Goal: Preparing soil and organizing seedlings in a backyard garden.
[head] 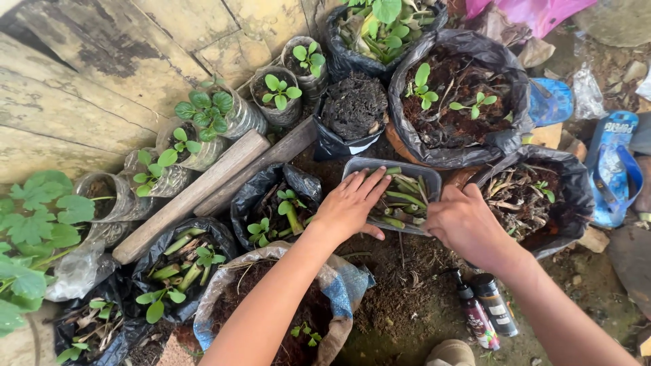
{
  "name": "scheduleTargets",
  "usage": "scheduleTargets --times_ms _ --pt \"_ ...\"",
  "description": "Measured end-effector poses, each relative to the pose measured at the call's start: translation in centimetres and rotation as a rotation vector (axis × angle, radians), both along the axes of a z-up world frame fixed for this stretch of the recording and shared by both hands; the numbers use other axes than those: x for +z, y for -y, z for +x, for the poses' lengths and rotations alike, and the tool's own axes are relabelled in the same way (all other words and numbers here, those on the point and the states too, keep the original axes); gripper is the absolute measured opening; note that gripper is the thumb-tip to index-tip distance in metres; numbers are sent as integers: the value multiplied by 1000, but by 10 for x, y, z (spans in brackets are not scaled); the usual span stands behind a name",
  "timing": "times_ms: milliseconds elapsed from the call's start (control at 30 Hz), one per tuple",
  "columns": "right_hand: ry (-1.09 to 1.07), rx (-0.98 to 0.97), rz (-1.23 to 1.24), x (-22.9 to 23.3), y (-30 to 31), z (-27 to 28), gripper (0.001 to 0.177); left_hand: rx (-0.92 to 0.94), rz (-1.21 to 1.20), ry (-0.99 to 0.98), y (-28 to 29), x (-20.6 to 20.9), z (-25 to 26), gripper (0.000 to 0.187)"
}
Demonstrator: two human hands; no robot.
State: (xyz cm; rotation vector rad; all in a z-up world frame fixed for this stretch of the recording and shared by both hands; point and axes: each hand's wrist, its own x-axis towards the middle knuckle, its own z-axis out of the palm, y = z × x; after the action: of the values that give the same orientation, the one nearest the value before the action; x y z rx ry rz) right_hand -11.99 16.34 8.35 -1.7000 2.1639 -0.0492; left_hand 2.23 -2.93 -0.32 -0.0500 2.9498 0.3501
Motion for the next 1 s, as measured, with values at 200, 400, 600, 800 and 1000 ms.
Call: scheduleTargets --times_ms 200,400,600,800,1000 --pt "-104 -70 16 -32 12 5 10 18 19 10 2 -20 -6 105" --pt "-146 -148 -22 -70 10 16 8 9 -116 116 -4 -29 -24 101" --pt "0 -122 -313 -86 0 19 13 -3 -356 248 -21 -8 -33 111" --pt "289 -145 -81 -48 -18 -14 12 13 -70 64 -20 52 -16 99" --pt "467 -338 -238 -8 -15 -21 23 263 166 114 -14 101 6 77"
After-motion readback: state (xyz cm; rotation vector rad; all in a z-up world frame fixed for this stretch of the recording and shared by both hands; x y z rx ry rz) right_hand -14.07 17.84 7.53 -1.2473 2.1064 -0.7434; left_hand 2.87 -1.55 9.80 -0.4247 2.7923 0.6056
